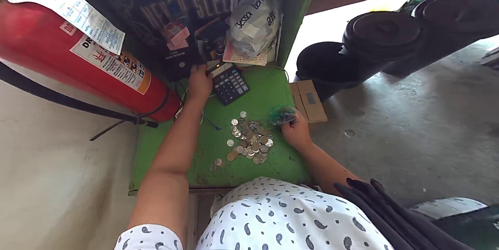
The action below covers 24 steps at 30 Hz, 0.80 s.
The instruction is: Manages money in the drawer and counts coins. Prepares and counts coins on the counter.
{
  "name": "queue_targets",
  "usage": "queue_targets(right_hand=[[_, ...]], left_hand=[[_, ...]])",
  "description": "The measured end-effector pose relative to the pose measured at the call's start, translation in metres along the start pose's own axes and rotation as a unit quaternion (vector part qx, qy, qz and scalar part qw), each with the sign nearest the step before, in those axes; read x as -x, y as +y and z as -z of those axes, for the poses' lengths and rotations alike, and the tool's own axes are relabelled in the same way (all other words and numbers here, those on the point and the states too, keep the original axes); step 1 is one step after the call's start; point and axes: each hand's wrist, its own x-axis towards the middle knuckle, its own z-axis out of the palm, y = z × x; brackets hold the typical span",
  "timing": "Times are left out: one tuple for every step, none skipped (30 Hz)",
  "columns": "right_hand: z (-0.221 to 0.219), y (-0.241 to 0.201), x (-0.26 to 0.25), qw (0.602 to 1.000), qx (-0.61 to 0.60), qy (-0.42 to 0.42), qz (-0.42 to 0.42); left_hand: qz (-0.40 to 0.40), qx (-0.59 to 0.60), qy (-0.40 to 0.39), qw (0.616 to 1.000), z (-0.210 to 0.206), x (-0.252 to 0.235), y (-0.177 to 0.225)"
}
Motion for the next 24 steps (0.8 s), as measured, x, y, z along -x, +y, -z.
queue_targets(right_hand=[[0.000,0.001,0.000,1.000,-0.005,0.004,0.000],[0.001,0.001,0.001,1.000,-0.011,0.006,-0.005],[0.002,0.001,0.000,1.000,-0.019,0.007,-0.014],[0.002,0.002,0.000,0.999,-0.026,0.009,-0.017],[0.002,0.003,0.000,0.999,-0.032,0.011,-0.017],[0.002,0.004,0.000,0.999,-0.037,0.012,-0.015],[0.001,0.005,0.000,0.999,-0.041,0.011,-0.012],[0.002,0.005,-0.001,0.999,-0.044,0.010,-0.006],[0.001,0.005,-0.001,0.999,-0.044,0.012,0.001],[0.000,0.006,-0.001,0.999,-0.042,0.017,0.009],[-0.001,0.007,-0.002,0.999,-0.039,0.021,0.013],[-0.001,0.008,-0.002,0.999,-0.038,0.022,0.015],[-0.001,0.008,-0.002,0.999,-0.038,0.022,0.017],[-0.001,0.009,-0.002,0.999,-0.037,0.023,0.021],[-0.001,0.009,-0.002,0.999,-0.036,0.024,0.023],[-0.001,0.009,-0.002,0.999,-0.036,0.026,0.024],[-0.001,0.009,-0.002,0.999,-0.038,0.026,0.025],[-0.002,0.009,-0.002,0.998,-0.045,0.024,0.024],[-0.002,0.010,-0.002,0.998,-0.051,0.024,0.025],[-0.002,0.010,-0.002,0.998,-0.055,0.024,0.026],[-0.002,0.010,-0.002,0.998,-0.057,0.025,0.029],[-0.002,0.010,-0.001,0.998,-0.058,0.027,0.030],[-0.002,0.010,-0.001,0.997,-0.058,0.028,0.029],[-0.002,0.010,-0.001,0.998,-0.056,0.030,0.027]], left_hand=[[-0.023,0.006,-0.001,1.000,0.001,0.013,0.002],[-0.047,0.018,-0.018,0.999,0.000,0.027,0.003],[-0.073,0.033,-0.053,0.995,0.000,0.041,0.003],[-0.097,0.050,-0.104,0.989,-0.002,0.055,0.002],[-0.114,0.061,-0.162,0.978,-0.005,0.067,0.001],[-0.122,0.063,-0.218,0.966,-0.010,0.078,-0.001],[-0.124,0.060,-0.260,0.956,-0.016,0.088,-0.003],[-0.123,0.056,-0.282,0.950,-0.023,0.096,-0.004],[-0.122,0.052,-0.287,0.949,-0.030,0.103,-0.007],[-0.117,0.047,-0.283,0.951,-0.036,0.108,-0.008],[-0.109,0.037,-0.280,0.953,-0.039,0.110,-0.008],[-0.097,0.030,-0.282,0.954,-0.039,0.111,-0.006],[-0.082,0.024,-0.292,0.953,-0.039,0.111,-0.003],[-0.068,0.021,-0.304,0.950,-0.038,0.111,0.000],[-0.058,0.022,-0.320,0.946,-0.037,0.109,0.002],[-0.055,0.031,-0.333,0.941,-0.035,0.107,0.004],[-0.061,0.046,-0.344,0.936,-0.034,0.105,0.005],[-0.073,0.066,-0.353,0.930,-0.035,0.103,0.006],[-0.089,0.080,-0.359,0.925,-0.036,0.103,0.007],[-0.105,0.081,-0.363,0.922,-0.038,0.102,0.008],[-0.122,0.069,-0.363,0.921,-0.039,0.101,0.010],[-0.136,0.056,-0.359,0.922,-0.040,0.100,0.011],[-0.144,0.046,-0.354,0.923,-0.041,0.100,0.011],[-0.148,0.038,-0.351,0.924,-0.042,0.100,0.012]])
